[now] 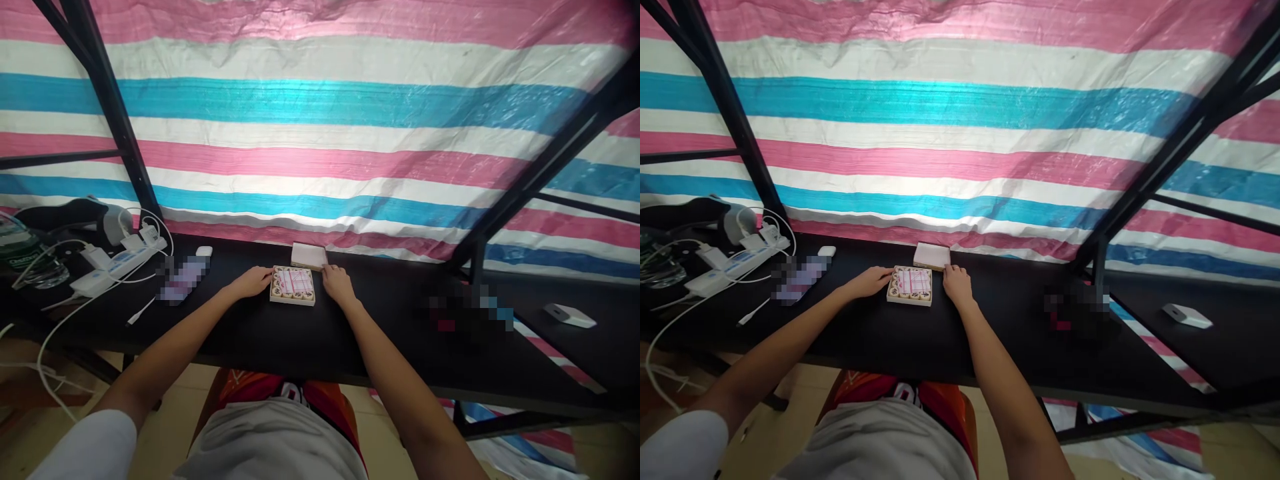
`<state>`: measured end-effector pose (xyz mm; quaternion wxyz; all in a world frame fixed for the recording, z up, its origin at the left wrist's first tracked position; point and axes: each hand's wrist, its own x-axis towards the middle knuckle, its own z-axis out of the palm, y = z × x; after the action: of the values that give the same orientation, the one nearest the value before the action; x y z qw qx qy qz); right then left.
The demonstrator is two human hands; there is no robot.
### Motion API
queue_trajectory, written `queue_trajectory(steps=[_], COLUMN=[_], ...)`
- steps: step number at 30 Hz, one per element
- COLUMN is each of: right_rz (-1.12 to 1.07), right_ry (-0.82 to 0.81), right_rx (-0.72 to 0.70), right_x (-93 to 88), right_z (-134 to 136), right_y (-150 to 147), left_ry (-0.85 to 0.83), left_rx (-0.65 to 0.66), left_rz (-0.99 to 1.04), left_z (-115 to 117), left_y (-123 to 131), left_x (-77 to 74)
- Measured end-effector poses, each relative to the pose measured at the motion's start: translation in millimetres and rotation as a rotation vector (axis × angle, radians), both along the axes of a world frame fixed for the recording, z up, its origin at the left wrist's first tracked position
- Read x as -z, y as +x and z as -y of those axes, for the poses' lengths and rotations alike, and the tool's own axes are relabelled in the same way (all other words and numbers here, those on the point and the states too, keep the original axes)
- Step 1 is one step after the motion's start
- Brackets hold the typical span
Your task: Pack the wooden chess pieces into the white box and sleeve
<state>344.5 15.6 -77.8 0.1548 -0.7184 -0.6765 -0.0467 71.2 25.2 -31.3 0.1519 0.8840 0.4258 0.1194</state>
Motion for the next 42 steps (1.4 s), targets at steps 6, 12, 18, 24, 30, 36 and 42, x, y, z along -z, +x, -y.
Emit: queue_trajectory(steps=[6, 12, 18, 24, 30, 36, 42], right_rz=[-0.067, -0.082, -0.123, -0.169, -0.265, -0.448, -0.536], right_ry=[-0.009, 0.014, 0.035, 0.051, 0.069, -0.088, -0.157], right_rx=[-0.232, -0.410, -0.441, -0.428, -0.353, -0.237, -0.212], right_x=[12.5, 16.4, 14.8, 12.6, -2.8, -19.9, -17.0], right_z=[-16, -17, -16, -14, 0, 20, 17], right_y=[7, 0, 0, 0, -6, -14, -15], left_ry=[-0.012, -0.076, -0.073, -0.074, -0.316, -0.440, -0.445], left_rx=[-0.011, -0.041, -0.028, -0.078, -0.249, -0.199, -0.180], left_rz=[0.036, 0.097, 0.115, 0.099, 0.167, 0.220, 0.221], left_z=[0, 2, 2, 1, -2, 3, 3], left_y=[0, 0, 0, 2, 4, 6, 6], left_x=[1.3, 0.0, 1.6, 1.5, 4.0, 0.4, -0.9])
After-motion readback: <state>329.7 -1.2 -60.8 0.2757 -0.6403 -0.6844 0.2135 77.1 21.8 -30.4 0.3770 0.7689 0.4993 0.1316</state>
